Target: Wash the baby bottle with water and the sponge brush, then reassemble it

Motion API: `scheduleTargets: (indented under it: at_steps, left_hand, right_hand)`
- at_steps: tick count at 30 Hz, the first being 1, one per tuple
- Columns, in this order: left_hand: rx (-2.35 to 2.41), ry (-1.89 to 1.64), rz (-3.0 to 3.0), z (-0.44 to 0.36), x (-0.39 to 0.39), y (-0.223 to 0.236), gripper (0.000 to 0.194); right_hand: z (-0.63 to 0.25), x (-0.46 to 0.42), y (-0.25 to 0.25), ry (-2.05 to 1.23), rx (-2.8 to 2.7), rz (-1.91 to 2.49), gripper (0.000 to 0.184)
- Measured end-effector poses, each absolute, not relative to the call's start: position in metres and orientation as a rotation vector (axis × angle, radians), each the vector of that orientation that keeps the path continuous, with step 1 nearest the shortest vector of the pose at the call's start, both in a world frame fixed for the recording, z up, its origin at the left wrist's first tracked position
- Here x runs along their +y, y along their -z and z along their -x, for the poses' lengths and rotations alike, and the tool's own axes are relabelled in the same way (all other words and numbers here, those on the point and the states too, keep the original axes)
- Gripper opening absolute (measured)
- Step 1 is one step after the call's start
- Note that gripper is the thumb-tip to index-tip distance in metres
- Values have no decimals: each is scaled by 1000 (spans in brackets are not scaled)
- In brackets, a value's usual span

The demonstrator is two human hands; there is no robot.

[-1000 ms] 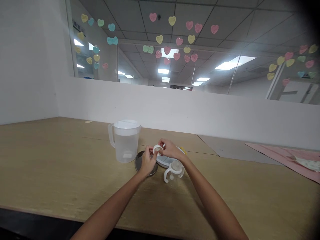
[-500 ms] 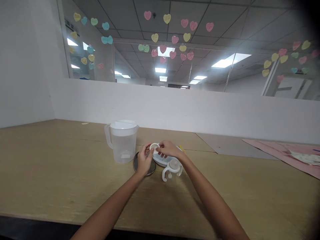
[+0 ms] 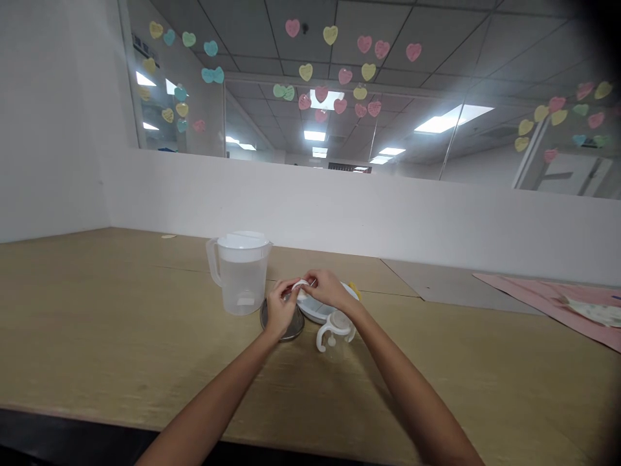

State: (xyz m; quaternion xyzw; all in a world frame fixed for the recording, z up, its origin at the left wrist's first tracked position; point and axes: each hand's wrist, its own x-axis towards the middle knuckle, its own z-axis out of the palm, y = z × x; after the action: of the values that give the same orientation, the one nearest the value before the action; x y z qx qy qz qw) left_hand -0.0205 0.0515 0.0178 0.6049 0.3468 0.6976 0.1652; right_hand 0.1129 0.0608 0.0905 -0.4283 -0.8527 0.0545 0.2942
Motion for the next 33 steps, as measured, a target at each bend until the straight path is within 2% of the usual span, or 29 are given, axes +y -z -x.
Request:
scheduleTargets:
  at_steps: [6, 19, 22, 26, 29, 33]
  left_hand:
    - [1022, -1998, -1734, 19, 49, -19, 19]
    - [1094, -1994, -1939, 22, 40, -28, 15]
    - [1107, -1957, -1926, 22, 41, -26, 20]
    - [1127, -1950, -1741, 21, 47, -20, 30]
    - [1134, -1910, -1637, 21, 51, -17, 27]
    - [1081, -1888, -1573, 19, 50, -18, 25]
  right_hand:
    - [-111, 60, -89, -7, -2308, 1189, 14]
    - [-105, 45, -94, 183, -2346, 1267, 15]
    - [-106, 50, -93, 26, -2304, 1217, 13]
    - [-109, 63, -85, -406, -2191, 1191, 16]
    - [-112, 69, -82, -632, -2108, 1202, 20]
    - [-114, 64, -85, -712, -2153, 1178, 22]
